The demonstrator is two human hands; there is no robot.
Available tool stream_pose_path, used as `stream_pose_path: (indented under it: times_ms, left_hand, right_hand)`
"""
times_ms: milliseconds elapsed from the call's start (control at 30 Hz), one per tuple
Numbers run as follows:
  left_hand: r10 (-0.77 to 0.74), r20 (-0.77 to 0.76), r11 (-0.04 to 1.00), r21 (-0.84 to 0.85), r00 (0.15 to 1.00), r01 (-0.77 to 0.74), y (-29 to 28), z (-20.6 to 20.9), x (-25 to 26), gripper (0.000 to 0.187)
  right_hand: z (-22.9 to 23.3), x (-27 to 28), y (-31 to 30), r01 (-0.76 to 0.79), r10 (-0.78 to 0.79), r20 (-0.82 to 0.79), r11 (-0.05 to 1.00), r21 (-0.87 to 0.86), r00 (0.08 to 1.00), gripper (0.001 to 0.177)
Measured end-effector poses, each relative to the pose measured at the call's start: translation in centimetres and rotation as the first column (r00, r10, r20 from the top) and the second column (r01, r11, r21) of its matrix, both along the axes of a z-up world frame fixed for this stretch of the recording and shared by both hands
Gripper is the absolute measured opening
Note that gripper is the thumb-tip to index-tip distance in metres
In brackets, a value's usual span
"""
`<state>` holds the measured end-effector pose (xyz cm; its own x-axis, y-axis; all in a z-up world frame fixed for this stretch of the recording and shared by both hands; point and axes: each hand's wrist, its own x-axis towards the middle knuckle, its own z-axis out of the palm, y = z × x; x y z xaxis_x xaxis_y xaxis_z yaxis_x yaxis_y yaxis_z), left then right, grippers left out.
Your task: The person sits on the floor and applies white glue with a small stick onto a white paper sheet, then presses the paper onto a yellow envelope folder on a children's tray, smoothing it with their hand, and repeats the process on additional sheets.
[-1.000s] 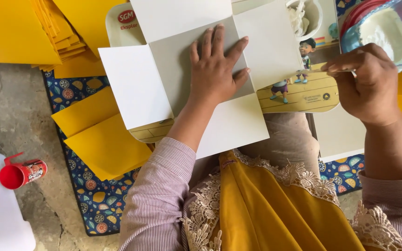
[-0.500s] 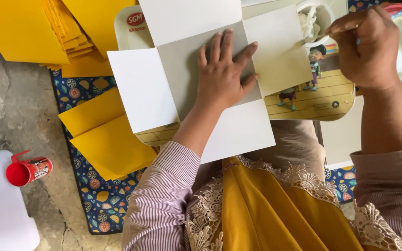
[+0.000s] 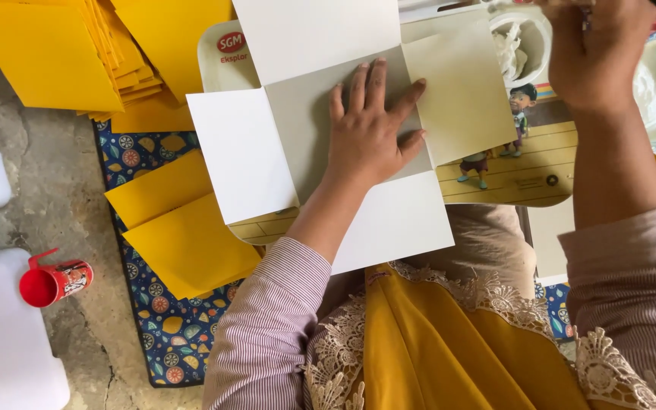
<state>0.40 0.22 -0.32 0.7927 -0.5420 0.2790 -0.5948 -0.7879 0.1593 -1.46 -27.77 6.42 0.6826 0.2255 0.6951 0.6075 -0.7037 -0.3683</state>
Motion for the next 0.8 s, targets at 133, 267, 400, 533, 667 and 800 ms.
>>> stream_pose_path:
  times_ms: [133,267,400,533,667,800]
  left_hand:
    - [-0.003,0.001,0.999,0.032,1.0,0.003,-0.1,-0.3,0.1,0.064]
    - [0.003,-0.034,0.998,0.067,0.999,0.0,-0.2,-0.6,0.1,0.063]
    - [-0.005,-0.016,1.0,0.001,1.0,0.005,-0.2,-0.6,-0.3,0.063]
    - [0.005,-0.01,1.0,0.03,1.0,-0.005,-0.2,-0.5,-0.3,0.065]
    - [0.01,-0.016,0.999,0.041,1.0,-0.009,-0.1,-0.5,-0.1,0.064]
    - [0.007,0.004,1.0,0.006,1.0,-0.007,0.0,-0.3,-0.2,0.065]
  right_hand:
    - [0.4,-6.0,-0.5,0.048,-0.049,-0.062,0.999,-0.019,0.997,0.026]
    - [0.4,-12.1,-0.8,0.134,-0.139,-0.193,0.99,-0.04,0.971,0.032]
    - [-0.3,-13.5,-1.5,0.122,-0.139,-0.207,0.988,-0.096,0.968,0.033]
    - [-1.1,-12.7,-1.7,0.154,-0.18,-0.251,0.981,-0.12,0.951,0.028]
    - [-1.2,-10.4,-1.3,0.097,-0.125,-0.267,0.988,-0.117,0.956,0.027]
    - [-2.0,-8.5,-2.0,0.121,-0.151,-0.257,0.984,-0.131,0.955,0.026]
